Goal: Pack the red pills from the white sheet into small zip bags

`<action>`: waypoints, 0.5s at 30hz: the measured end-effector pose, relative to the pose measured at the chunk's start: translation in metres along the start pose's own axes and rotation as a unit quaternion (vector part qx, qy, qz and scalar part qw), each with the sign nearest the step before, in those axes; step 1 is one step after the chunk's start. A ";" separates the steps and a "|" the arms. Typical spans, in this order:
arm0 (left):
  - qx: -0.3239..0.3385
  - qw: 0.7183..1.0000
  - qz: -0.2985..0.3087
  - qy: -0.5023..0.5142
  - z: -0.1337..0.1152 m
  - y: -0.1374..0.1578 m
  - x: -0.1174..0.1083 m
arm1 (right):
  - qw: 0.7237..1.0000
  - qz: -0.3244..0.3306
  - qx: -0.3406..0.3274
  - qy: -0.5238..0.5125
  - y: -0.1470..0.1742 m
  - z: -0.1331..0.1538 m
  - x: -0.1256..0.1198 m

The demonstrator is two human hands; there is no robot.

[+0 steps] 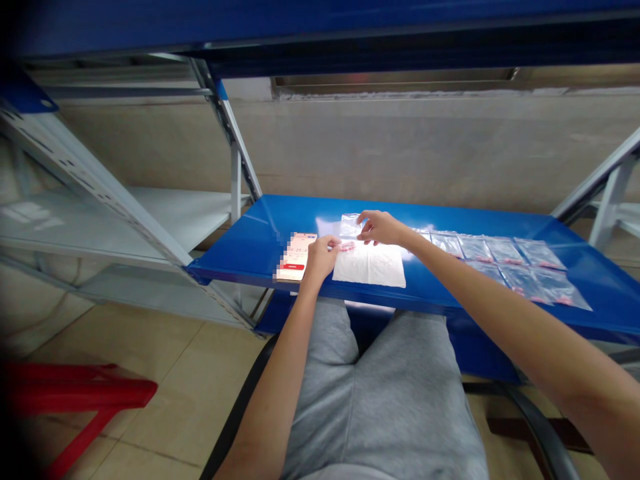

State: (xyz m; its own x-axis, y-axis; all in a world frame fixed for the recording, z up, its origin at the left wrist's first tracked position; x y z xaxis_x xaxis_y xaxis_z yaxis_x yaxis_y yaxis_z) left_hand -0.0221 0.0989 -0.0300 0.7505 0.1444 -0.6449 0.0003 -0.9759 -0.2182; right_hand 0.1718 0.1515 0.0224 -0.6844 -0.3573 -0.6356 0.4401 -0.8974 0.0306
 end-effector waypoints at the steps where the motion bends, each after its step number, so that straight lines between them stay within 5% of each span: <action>1: 0.003 1.000 -0.001 0.003 0.001 0.000 0.000 | 1.000 -0.003 0.006 0.004 0.001 -0.004 0.005; 11: 0.036 0.999 -0.012 0.033 -0.001 -0.001 -0.001 | 1.000 -0.014 -0.002 0.000 0.010 -0.020 0.025; 15: 0.051 0.998 -0.019 0.018 -0.007 -0.001 -0.004 | 0.996 -0.083 -0.027 0.007 0.017 -0.015 0.018</action>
State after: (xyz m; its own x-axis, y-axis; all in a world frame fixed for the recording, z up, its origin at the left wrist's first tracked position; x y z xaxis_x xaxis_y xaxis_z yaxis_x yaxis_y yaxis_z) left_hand -0.0204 0.0982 -0.0217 0.7745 0.1726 -0.6086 -0.0376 -0.9478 -0.3166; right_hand 0.1754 0.1335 0.0000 -0.7421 -0.2011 -0.6394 0.3524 -0.9285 -0.1169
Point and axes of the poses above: each hand's wrist, its own y-axis away from the middle knuckle, its own x-axis out of the palm, z = x × y, the point moved 3 cm from there along -y, towards the middle knuckle, and after that the axes turned 3 degrees about z, right-handed, at the moved point
